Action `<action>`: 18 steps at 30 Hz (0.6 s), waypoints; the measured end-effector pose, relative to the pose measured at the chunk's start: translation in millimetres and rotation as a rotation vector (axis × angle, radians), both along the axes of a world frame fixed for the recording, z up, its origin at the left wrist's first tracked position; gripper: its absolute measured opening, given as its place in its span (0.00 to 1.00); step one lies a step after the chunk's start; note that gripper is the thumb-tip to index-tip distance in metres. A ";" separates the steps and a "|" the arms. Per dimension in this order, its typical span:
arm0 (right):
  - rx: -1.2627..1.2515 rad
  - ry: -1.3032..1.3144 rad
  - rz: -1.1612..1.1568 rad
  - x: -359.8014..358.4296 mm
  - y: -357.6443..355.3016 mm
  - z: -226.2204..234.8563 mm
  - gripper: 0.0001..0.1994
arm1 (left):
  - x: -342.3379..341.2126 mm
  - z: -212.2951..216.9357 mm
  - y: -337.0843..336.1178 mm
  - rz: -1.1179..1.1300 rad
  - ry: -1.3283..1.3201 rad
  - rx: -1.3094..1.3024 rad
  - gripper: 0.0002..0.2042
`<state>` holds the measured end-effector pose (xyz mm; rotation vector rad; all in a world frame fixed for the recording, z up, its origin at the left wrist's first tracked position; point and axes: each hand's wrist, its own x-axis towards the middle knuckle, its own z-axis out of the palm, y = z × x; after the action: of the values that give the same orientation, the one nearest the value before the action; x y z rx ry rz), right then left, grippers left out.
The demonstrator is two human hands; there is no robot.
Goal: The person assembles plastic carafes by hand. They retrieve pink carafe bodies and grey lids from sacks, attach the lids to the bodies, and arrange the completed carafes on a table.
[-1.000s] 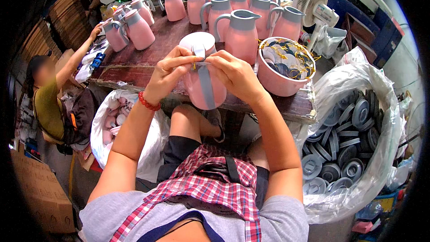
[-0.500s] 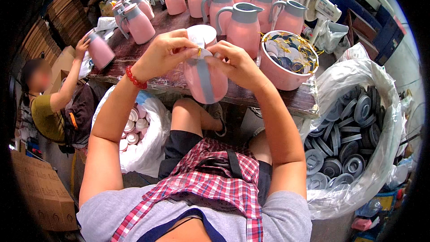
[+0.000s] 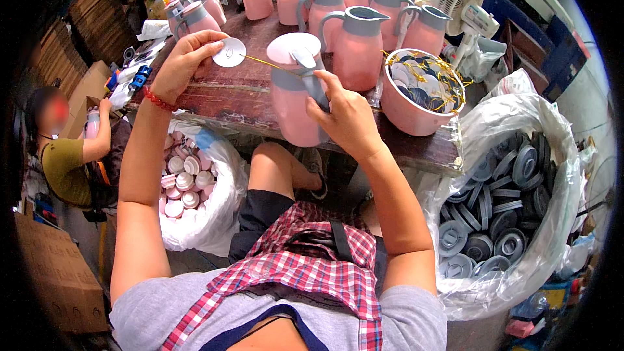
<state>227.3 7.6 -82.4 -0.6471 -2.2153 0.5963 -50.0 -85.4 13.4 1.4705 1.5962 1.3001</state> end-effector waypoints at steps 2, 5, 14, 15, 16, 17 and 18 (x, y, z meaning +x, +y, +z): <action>0.094 0.022 -0.001 -12.3 4.5 -4.2 0.25 | -5.8 -15.2 2.5 0.007 0.048 0.097 0.10; 0.142 0.029 0.038 -48.9 18.6 -9.2 0.27 | -8.2 -31.2 -1.1 0.070 0.112 0.182 0.10; -0.008 0.145 0.505 -206.3 13.5 -51.7 0.42 | 7.3 -19.9 3.8 0.549 0.869 0.628 0.22; -0.082 0.108 0.532 -202.5 10.2 -62.1 0.43 | 11.7 -21.8 15.4 0.474 0.889 0.590 0.22; -0.070 0.137 0.565 -190.0 8.4 -72.4 0.40 | 19.1 -26.9 31.1 0.379 0.901 0.553 0.22; -0.033 0.131 0.517 -169.2 6.3 -83.9 0.34 | 24.6 -31.2 49.9 0.364 0.990 0.503 0.22; -0.058 0.118 0.466 -141.8 4.1 -95.1 0.29 | 29.5 -33.9 72.3 0.304 1.072 0.544 0.23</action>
<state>85.5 11.7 -177.5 -0.1112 -2.2500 0.9088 -20.5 -13.0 -20.5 2.6328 2.2756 1.2121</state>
